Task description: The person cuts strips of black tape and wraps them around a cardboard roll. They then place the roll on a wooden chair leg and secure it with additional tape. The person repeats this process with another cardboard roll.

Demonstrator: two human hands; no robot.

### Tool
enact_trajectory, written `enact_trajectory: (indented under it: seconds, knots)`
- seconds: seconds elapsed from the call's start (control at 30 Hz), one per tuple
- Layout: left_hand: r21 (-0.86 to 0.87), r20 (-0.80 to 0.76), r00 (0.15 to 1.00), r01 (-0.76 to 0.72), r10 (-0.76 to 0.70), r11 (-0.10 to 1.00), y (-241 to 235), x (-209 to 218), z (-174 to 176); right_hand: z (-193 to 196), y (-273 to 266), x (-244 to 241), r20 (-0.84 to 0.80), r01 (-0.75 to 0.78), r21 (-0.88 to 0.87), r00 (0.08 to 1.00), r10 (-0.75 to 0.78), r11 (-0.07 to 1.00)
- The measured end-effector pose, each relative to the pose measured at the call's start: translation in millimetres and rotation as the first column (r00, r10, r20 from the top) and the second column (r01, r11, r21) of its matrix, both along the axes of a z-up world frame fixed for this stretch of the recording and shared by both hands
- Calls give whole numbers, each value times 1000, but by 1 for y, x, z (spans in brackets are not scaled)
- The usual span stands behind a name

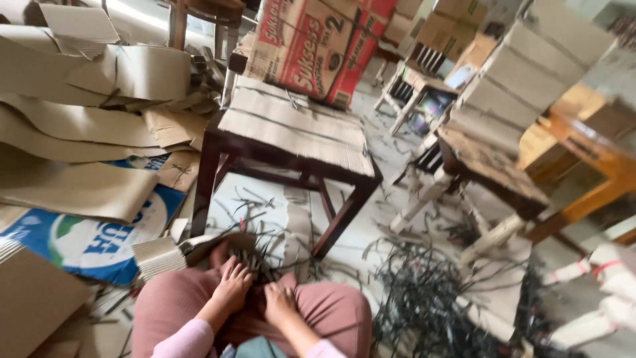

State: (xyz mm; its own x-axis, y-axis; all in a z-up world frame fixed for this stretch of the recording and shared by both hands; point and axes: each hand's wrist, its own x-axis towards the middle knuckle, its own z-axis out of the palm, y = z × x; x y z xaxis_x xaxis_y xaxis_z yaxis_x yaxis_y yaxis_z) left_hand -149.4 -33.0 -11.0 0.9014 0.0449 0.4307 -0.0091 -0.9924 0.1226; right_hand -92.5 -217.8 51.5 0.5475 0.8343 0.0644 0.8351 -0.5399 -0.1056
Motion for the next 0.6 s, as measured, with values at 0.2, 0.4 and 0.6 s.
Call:
enact_trajectory:
  seconds: [0.2,0.4,0.6]
  knots:
    - [193,15,1000,-6,3,981,-22,-46,24,40,19,-15,-111,-5,-279,993,-27,960]
    - [262,-61,992,-95,115,960,-60,-34,24,101,47,-19,-194,129,-449,952,-238,884]
    - [106,-538,830,-108,148,988,-99,-18,12,101,10,-36,-228,92,-419,952,-203,903]
